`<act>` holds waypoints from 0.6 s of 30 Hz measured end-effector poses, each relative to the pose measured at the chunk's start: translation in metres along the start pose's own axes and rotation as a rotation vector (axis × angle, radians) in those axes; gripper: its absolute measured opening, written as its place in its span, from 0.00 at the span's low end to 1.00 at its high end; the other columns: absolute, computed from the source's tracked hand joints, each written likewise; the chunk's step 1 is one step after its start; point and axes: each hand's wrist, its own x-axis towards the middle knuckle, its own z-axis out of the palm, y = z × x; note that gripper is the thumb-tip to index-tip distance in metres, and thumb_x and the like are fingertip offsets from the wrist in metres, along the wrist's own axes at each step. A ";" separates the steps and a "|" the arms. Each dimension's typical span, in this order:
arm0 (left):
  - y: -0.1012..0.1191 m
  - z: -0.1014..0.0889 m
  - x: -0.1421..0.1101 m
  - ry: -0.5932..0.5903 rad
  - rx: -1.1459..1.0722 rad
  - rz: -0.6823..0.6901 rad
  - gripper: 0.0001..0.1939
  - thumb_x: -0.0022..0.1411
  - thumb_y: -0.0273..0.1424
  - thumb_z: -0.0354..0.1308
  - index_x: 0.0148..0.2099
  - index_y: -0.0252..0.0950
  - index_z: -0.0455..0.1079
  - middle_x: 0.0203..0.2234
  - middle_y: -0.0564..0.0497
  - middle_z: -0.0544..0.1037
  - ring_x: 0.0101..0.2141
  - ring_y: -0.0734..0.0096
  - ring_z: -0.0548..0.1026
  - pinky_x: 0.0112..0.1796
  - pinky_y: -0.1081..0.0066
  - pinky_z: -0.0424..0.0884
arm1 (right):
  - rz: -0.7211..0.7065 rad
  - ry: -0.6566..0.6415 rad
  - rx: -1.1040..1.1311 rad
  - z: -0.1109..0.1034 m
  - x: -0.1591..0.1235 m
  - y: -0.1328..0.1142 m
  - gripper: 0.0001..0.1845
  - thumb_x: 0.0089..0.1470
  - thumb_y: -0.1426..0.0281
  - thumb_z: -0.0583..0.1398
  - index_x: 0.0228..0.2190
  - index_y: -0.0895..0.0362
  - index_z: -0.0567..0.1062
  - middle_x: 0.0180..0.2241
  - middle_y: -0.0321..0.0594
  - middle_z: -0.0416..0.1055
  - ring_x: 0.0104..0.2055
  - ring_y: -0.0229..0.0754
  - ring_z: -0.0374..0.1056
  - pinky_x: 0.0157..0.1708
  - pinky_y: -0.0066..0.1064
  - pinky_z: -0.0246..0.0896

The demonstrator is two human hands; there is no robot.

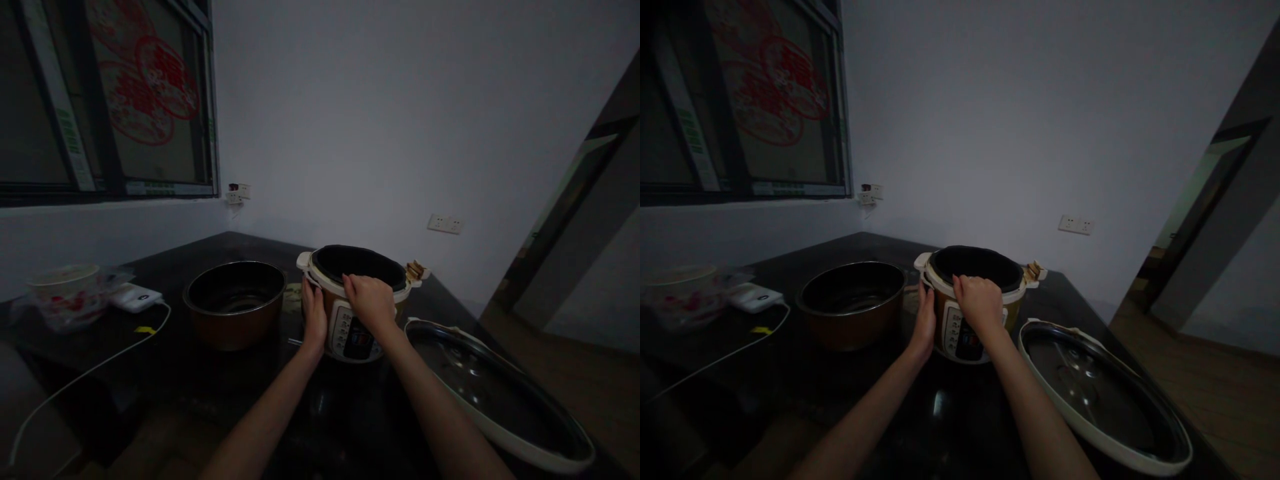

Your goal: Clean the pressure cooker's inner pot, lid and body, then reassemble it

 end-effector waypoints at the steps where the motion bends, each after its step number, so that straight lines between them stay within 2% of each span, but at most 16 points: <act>1: 0.001 0.006 -0.015 0.022 0.062 0.060 0.32 0.67 0.42 0.43 0.69 0.43 0.40 0.69 0.54 0.38 0.66 0.73 0.36 0.63 0.67 0.37 | 0.003 0.002 0.000 0.000 0.000 0.000 0.25 0.65 0.62 0.44 0.29 0.55 0.77 0.30 0.43 0.78 0.31 0.41 0.73 0.26 0.30 0.47; 4: 0.003 0.021 -0.056 -0.013 0.196 0.156 0.32 0.68 0.41 0.41 0.70 0.43 0.37 0.69 0.54 0.33 0.66 0.73 0.29 0.62 0.64 0.27 | 0.007 0.002 0.004 0.000 0.000 0.000 0.25 0.65 0.62 0.44 0.29 0.55 0.77 0.30 0.43 0.78 0.31 0.41 0.73 0.27 0.29 0.48; 7: 0.006 0.027 -0.074 -0.104 0.278 0.237 0.30 0.69 0.39 0.40 0.70 0.44 0.39 0.69 0.55 0.36 0.66 0.72 0.30 0.62 0.63 0.27 | 0.012 0.001 -0.001 -0.001 0.000 0.000 0.25 0.65 0.62 0.44 0.29 0.54 0.77 0.29 0.42 0.78 0.30 0.42 0.73 0.26 0.30 0.47; 9: 0.009 0.026 -0.068 -0.100 0.288 0.250 0.30 0.69 0.38 0.40 0.70 0.44 0.39 0.69 0.55 0.37 0.66 0.71 0.30 0.62 0.62 0.27 | 0.010 0.004 -0.005 -0.001 0.000 0.000 0.25 0.65 0.62 0.44 0.28 0.55 0.76 0.29 0.43 0.78 0.31 0.42 0.73 0.26 0.30 0.47; 13: 0.008 0.015 -0.030 -0.003 0.253 0.216 0.30 0.68 0.38 0.40 0.69 0.42 0.39 0.69 0.53 0.36 0.66 0.73 0.31 0.63 0.64 0.30 | 0.004 0.009 -0.005 0.000 -0.001 0.000 0.25 0.65 0.63 0.44 0.29 0.55 0.76 0.30 0.43 0.78 0.31 0.42 0.73 0.27 0.30 0.47; 18: -0.003 0.005 0.006 0.047 0.068 0.108 0.29 0.69 0.39 0.40 0.69 0.42 0.40 0.69 0.54 0.39 0.66 0.75 0.37 0.63 0.70 0.36 | 0.023 0.000 -0.003 0.001 0.000 -0.002 0.26 0.65 0.62 0.43 0.29 0.55 0.76 0.31 0.43 0.79 0.32 0.43 0.73 0.27 0.30 0.48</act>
